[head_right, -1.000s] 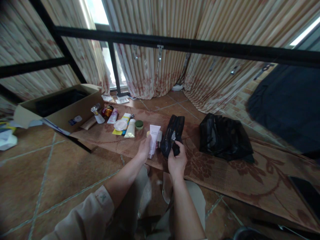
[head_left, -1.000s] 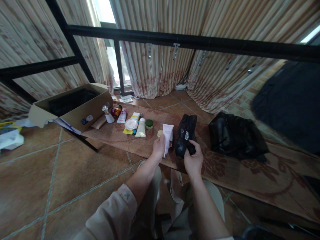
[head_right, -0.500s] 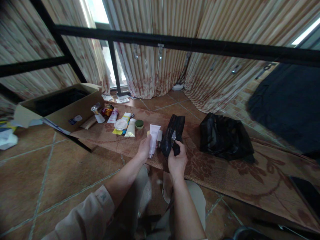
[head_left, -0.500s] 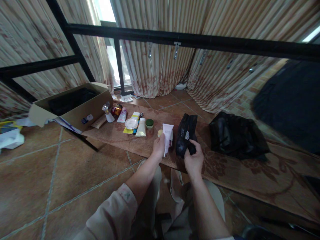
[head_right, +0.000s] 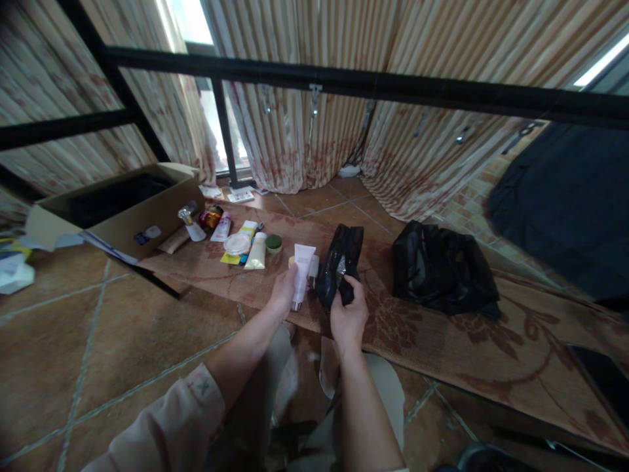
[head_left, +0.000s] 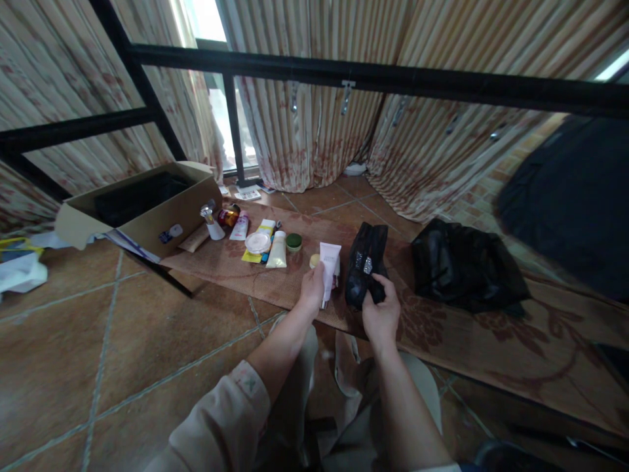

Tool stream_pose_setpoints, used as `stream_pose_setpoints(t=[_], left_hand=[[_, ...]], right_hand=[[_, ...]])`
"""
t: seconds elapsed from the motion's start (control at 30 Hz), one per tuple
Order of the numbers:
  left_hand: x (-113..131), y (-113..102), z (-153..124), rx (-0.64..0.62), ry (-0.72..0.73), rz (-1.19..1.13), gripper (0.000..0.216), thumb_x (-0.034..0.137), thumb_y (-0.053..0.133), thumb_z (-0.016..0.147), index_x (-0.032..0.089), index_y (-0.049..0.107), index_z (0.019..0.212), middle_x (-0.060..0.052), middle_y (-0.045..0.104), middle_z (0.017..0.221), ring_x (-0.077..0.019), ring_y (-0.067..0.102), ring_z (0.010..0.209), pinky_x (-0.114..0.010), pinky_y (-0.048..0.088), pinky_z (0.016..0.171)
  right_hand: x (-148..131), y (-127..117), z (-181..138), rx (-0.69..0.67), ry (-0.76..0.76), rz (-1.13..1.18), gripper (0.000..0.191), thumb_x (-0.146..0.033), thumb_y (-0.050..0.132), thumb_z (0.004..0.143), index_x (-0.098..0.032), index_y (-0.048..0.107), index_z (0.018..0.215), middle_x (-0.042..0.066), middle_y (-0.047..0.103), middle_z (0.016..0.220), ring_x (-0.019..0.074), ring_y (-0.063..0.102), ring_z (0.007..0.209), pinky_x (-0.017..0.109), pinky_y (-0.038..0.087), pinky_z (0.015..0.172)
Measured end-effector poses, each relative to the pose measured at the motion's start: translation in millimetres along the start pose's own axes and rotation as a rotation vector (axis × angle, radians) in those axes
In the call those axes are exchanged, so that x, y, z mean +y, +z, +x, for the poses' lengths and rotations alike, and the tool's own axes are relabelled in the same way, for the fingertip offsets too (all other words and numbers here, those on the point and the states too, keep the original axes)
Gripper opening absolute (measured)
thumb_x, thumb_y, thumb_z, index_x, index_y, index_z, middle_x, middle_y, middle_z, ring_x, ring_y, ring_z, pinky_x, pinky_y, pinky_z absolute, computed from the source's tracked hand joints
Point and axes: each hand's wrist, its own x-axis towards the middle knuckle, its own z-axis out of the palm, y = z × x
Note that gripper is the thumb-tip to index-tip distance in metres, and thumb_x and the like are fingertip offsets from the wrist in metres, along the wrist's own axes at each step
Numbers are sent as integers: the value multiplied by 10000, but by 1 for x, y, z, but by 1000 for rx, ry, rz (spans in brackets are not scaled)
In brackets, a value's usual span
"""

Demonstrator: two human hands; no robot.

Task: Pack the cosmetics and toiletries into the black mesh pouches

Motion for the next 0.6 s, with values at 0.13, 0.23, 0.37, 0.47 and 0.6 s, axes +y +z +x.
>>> stream_pose_setpoints(t=[0.13,0.23,0.37,0.47,0.6], left_hand=[[1,1,-1,2,-7,-9,409,496,512,842,133,643,708,-85,640,625,-164,572,510,-258,417,476],[1,1,-1,-1,-12,-11,409,496,518,839,128,642,709,-82,637,627,-159,569,514,-255,417,483],[0,0,0,-8,-13,-7,419,506,519,836,129,633,691,-67,624,600,-146,547,494,-247,395,480],[-1,0,1,-14,-10,-19,412,500,521,837,130,634,695,-61,621,602,-141,543,493,-245,390,482],[-1,1,1,-24,-1,-37,398,490,535,832,132,634,688,-60,619,605,-137,538,492,-246,396,485]], right_hand=[[-2,0,0,-2,-7,3,364,-263,563,736,-180,639,1082,75,674,1063,213,615,980,354,450,902],[-1,0,0,1,-14,3,361,-266,562,736,-180,638,1078,73,675,1056,209,615,977,353,449,905],[1,0,0,-1,-24,-5,363,-269,560,737,-183,637,1081,69,673,1059,209,614,986,350,448,906],[2,0,0,0,-25,-13,365,-265,562,737,-184,638,1085,70,674,1058,211,616,984,350,449,904],[2,0,1,4,-25,-11,361,-262,561,736,-183,639,1080,70,674,1059,208,616,976,347,451,901]])
